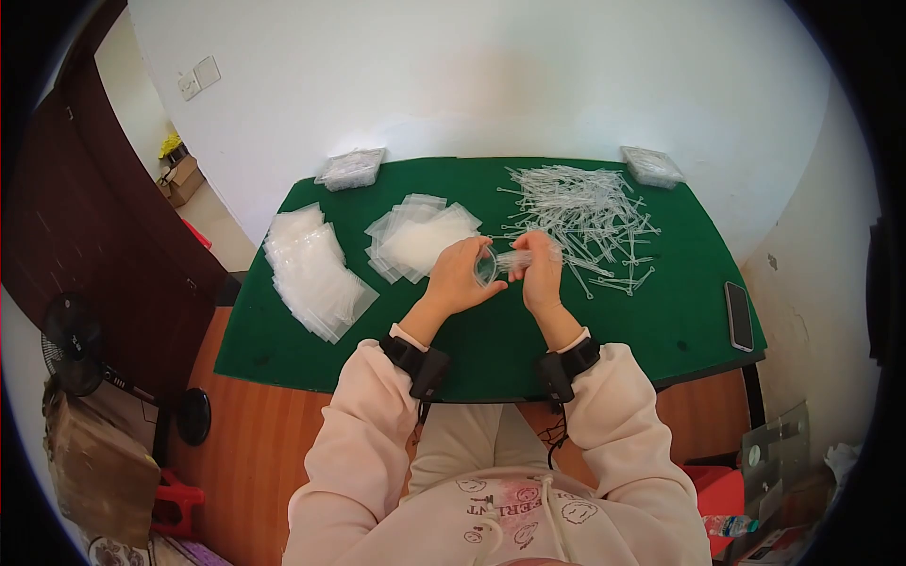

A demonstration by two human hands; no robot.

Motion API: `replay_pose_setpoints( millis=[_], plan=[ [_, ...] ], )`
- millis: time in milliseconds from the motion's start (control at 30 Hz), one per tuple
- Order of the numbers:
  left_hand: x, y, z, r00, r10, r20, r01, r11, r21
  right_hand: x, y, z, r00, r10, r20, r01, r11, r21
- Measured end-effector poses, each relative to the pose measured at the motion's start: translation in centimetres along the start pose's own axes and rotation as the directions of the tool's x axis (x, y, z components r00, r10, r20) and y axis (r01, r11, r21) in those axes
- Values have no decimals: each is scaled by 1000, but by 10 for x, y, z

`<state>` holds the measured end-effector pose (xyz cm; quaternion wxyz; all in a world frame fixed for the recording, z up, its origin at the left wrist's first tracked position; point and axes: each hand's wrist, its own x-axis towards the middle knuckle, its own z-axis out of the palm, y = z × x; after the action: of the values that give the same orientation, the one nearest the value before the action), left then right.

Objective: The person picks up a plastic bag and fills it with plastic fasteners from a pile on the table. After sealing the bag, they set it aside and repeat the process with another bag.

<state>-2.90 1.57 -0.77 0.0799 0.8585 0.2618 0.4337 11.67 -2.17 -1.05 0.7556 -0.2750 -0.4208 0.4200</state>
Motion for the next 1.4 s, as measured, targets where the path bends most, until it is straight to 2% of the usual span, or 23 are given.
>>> replay_pose_setpoints(
  millis=[267, 367, 433, 500, 567, 667, 767, 800, 833, 900, 933, 967, 1033, 1067, 1100, 1167, 1233, 1333, 1367, 1400],
  plan=[
    [0, 0, 3, 1000, -4, 3, 3, 999, 45, -1, 4, 3, 1000, 12, 4, -11, 983, -184],
    [0, 4, 3, 1000, 18, -3, -18, 1000, 10, 0, 13, 1, 976, -152, 153, 209, 847, -488],
    [-1, 5, 3, 1000, 27, -7, -27, 1000, -6, -1, 19, 0, 968, -170, 185, 244, 808, -536],
    [-1, 3, 5, 996, -50, 73, 56, 996, -72, -2, 18, 4, 947, -202, 250, 317, 719, -619],
    [-2, 2, 7, 990, -86, 114, 98, 990, -103, -3, 15, 5, 959, -185, 215, 280, 738, -613],
    [-2, 2, 6, 998, -41, 45, 47, 989, -142, -4, 14, 5, 978, -148, 146, 206, 775, -597],
    [-3, -2, 3, 991, -93, 95, 114, 964, -240, 1, 26, 4, 991, -92, 93, 107, 979, -174],
    [-2, -4, 2, 986, -118, 120, 148, 947, -286, 2, 25, 2, 991, -92, 94, 108, 979, -174],
    [-3, -5, 1, 986, -117, 119, 147, 947, -285, 5, 23, -1, 997, -19, 79, 34, 981, -190],
    [-3, -6, -2, 977, -177, 118, 213, 769, -603, 7, 20, -7, 991, 129, 46, -116, 968, -221],
    [-3, -7, -2, 970, -206, 127, 232, 638, -734, 7, 21, -7, 991, 128, 44, -115, 969, -221],
    [-4, -9, -3, 970, -204, 129, 232, 638, -735, 6, 16, -4, 971, 226, 74, -208, 958, -198],
    [-5, -15, -5, 965, -210, 154, 229, 402, -886, 3, 8, 2, 900, 412, 143, -390, 907, -160],
    [-6, -17, -6, 963, -211, 166, 221, 273, -936, 2, 7, 3, 900, 411, 143, -389, 907, -159],
    [-6, -19, -5, 963, -211, 165, 220, 275, -936, -1, 6, 4, 859, 457, 232, -420, 887, -193],
    [-7, -20, -3, 924, -292, 248, 308, 183, -934, -5, 4, 5, 744, 538, 396, -465, 843, -271],
    [-8, -20, 1, 900, -327, 288, 346, 134, -928, -2, 10, 0, 762, 520, 385, -450, 853, -263],
    [-8, -17, 5, 800, -418, 431, 481, 16, -877, 2, 21, -9, 797, 488, 355, -424, 872, -245],
    [-7, -17, 5, 799, -417, 432, 482, 16, -876, 5, 23, -12, 824, 473, 312, -436, 881, -182],
    [-7, -17, 5, 799, -432, 418, 501, 94, -860, 7, 26, -15, 847, 460, 265, -445, 888, -118]
  ],
)
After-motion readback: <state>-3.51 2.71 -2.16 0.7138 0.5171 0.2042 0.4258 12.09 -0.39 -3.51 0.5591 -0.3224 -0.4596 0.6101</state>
